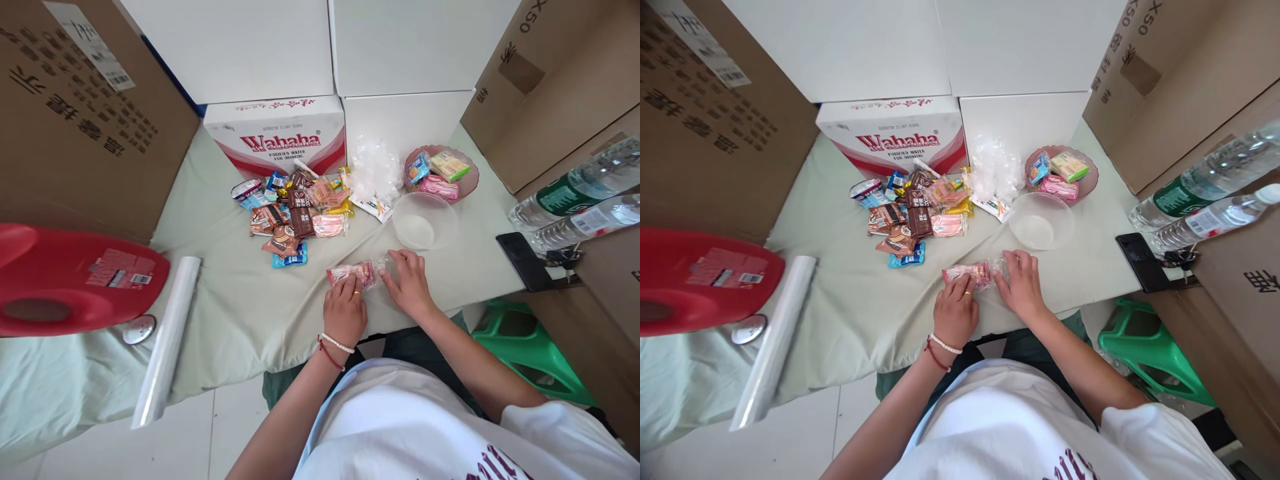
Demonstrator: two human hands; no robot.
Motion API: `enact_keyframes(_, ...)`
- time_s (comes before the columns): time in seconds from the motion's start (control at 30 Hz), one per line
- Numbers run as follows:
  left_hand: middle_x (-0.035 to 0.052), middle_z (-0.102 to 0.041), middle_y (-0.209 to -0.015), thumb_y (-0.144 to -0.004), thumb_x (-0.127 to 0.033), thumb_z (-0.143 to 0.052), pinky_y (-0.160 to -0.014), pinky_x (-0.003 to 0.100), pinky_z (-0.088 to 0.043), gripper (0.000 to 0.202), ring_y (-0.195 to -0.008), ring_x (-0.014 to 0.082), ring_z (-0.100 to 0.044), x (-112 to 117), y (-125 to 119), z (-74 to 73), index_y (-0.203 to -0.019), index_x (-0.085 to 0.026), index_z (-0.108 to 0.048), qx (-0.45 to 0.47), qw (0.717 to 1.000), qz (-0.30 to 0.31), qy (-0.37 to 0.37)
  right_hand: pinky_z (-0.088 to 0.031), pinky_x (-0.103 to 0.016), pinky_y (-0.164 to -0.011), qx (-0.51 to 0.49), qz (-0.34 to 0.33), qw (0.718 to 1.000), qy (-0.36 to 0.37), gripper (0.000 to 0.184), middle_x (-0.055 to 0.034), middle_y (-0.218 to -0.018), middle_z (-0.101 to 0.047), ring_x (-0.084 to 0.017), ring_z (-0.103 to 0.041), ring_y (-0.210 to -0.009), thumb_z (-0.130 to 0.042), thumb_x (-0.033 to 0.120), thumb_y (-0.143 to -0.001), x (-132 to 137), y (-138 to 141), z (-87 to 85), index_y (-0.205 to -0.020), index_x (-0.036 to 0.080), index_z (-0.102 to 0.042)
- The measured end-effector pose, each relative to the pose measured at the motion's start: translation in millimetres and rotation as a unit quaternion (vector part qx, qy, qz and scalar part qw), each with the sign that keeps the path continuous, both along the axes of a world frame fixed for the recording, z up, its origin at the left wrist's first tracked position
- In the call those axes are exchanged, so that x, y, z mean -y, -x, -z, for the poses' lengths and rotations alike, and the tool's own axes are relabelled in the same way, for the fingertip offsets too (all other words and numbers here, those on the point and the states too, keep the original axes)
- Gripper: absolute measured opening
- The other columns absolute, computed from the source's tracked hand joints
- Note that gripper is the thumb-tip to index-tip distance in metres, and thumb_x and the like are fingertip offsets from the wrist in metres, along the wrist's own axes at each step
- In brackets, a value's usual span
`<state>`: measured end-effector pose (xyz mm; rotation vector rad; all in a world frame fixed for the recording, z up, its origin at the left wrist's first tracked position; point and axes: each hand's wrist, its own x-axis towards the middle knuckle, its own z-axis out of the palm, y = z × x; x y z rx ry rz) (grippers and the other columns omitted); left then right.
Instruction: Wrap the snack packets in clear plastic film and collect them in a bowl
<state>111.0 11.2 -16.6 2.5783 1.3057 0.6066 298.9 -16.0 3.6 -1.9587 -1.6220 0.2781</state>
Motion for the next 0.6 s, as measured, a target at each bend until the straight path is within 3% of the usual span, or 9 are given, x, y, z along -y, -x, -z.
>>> enact_keyframes(0.07,0.0127,-0.066,-0.143,-0.087,-0.01,-0.054,-0.091,0.045,-0.051,0.051,-0.123,0.031,-0.063,2,-1,-0.5,-0.136,-0.017,-0.065,-0.027,1.0,-0.004,-0.015,-0.044,-0.057,-0.107,0.023,0.011,0.999,0.041,0.036,-0.0221,-0.139,-0.055,-0.038,-0.048,-0.126,-0.064,0.04,-0.094,-8,-3,5.4,-0.12,0.015,-0.069)
enact_keyframes(0.13,0.0128,-0.066,-0.144,-0.088,-0.011,-0.053,-0.089,0.045,-0.05,0.049,-0.121,0.0307,-0.063,1,-1,-1.9,-0.136,-0.016,-0.065,-0.041,0.999,-0.005,-0.023,-0.046,-0.049,-0.103,-0.004,-0.02,0.998,0.066,0.023,-0.0185,-0.135,-0.058,-0.033,-0.053,-0.12,-0.061,0.033,-0.094,-12,-6,6.4,-0.108,0.017,-0.069)
enact_keyframes(0.27,0.0126,-0.066,-0.144,-0.091,-0.012,-0.052,-0.088,0.047,-0.047,0.047,-0.121,0.0319,-0.063,2,1,-3.7,-0.136,-0.017,-0.066,-0.037,0.999,0.003,-0.02,-0.049,-0.033,-0.081,-0.086,-0.031,0.994,0.066,0.011,-0.0058,-0.097,-0.066,-0.021,-0.061,-0.086,-0.055,0.026,-0.096,-13,-4,-11.5,-0.098,0.02,-0.064)
enact_keyframes(0.33,0.0123,-0.066,-0.144,-0.093,-0.013,-0.051,-0.089,0.049,-0.046,0.047,-0.123,0.0331,-0.062,2,1,-3.3,-0.137,-0.02,-0.067,-0.029,0.999,-0.003,-0.02,-0.046,-0.029,-0.077,-0.084,-0.048,0.994,0.045,0.009,-0.0023,-0.086,-0.064,-0.019,-0.06,-0.08,-0.054,0.024,-0.096,-17,6,-25.5,-0.095,0.021,-0.063)
enact_keyframes(0.47,0.0175,-0.072,-0.133,-0.094,-0.011,-0.049,-0.094,0.05,-0.048,0.045,-0.122,0.0332,-0.064,-2,0,-0.1,-0.133,-0.015,-0.069,-0.011,1.0,0.011,-0.016,-0.044,-0.028,-0.078,-0.031,-0.136,0.988,0.061,0.015,-0.0051,-0.094,-0.063,-0.019,-0.06,-0.088,-0.05,0.02,-0.1,-40,40,-41.6,-0.096,0.02,-0.065)
enact_keyframes(0.6,0.0236,-0.072,-0.126,-0.084,-0.011,-0.054,-0.105,0.053,-0.052,0.045,-0.13,0.0357,-0.062,-13,17,-1.7,-0.126,-0.005,-0.071,0.018,0.996,0.088,0.009,-0.044,-0.03,-0.081,0.039,-0.174,0.972,0.156,0.018,-0.009,-0.101,-0.063,-0.021,-0.058,-0.093,-0.049,0.015,-0.101,-65,69,-35.7,-0.102,0.017,-0.066)
